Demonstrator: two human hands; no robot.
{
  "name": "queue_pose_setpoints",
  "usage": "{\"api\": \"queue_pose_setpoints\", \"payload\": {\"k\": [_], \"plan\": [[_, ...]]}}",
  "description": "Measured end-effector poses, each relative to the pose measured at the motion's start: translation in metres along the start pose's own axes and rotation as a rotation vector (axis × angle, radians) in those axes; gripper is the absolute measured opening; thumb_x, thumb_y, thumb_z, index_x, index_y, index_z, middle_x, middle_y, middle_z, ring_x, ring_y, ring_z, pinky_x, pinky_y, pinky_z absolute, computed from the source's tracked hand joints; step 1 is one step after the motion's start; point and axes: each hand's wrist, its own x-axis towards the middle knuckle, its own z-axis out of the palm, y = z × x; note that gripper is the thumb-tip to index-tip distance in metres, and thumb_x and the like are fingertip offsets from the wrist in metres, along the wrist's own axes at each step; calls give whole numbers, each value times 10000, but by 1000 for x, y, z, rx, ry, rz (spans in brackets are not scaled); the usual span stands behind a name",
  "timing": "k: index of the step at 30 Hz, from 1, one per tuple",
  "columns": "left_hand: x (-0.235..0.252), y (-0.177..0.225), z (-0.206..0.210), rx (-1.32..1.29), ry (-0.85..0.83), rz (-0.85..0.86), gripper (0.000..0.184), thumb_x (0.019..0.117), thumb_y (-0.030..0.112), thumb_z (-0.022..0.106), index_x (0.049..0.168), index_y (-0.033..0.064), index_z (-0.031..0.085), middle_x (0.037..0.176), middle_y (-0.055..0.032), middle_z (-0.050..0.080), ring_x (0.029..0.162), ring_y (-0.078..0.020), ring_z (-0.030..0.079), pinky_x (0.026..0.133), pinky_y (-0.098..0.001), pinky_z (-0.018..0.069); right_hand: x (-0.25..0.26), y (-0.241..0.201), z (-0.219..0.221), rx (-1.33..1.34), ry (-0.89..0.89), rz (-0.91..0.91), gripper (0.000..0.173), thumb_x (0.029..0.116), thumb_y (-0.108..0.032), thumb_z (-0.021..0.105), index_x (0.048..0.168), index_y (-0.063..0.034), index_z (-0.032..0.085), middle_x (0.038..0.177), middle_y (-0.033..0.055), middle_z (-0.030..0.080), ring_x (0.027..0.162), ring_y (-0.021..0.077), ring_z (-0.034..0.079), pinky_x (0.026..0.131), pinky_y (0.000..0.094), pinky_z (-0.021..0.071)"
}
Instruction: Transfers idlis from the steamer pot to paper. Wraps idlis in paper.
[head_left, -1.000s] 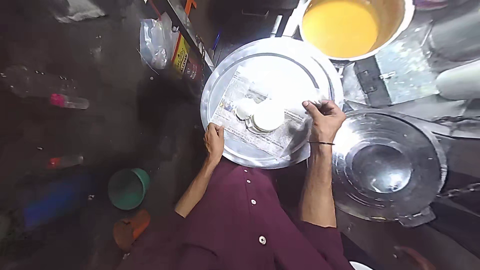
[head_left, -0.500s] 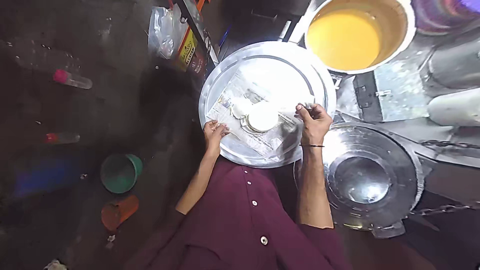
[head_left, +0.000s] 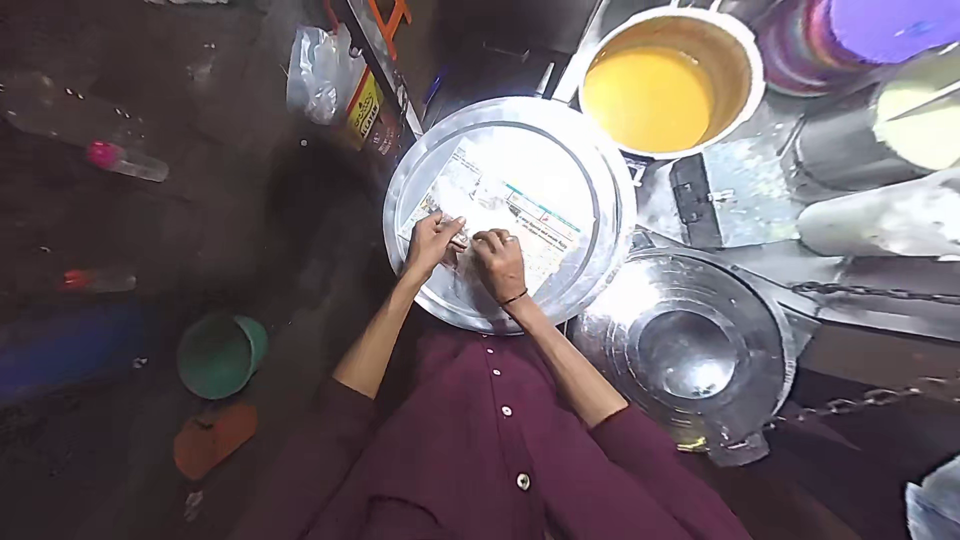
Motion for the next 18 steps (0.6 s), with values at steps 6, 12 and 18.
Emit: {"api": "queue_pose_setpoints", "payload": {"k": [6,12,18], "plan": [[52,-8,22,149,-35,46,315,999,277,675,904,-23,688,767,-109,732,668,-189,737,685,-387,646,-22,0,14,-99,-85,-33,203,993,-147,586,1082,-65,749,1318,169,657,1270,366,584,1057,532,465],[63,-20,10,191,-211,54,269,1055,217,577,1150,8,717,1052,-99,761,926,-161,754,915,-370,623,-56,21,-28,211,-317,-224,429,986,-155,518,1395,-94,631,1483,92,579,1437,271,469,1210,496,362],[51,-31,1,260,-325,224,360,1004,60,383,1166,-16,695,1234,-128,713,1163,-194,678,1044,-427,538,-111,11,-45,-125,-535,-99,836,920,-775,471,1489,-164,520,1365,154,624,1281,362,575,1055,592,451]]}}
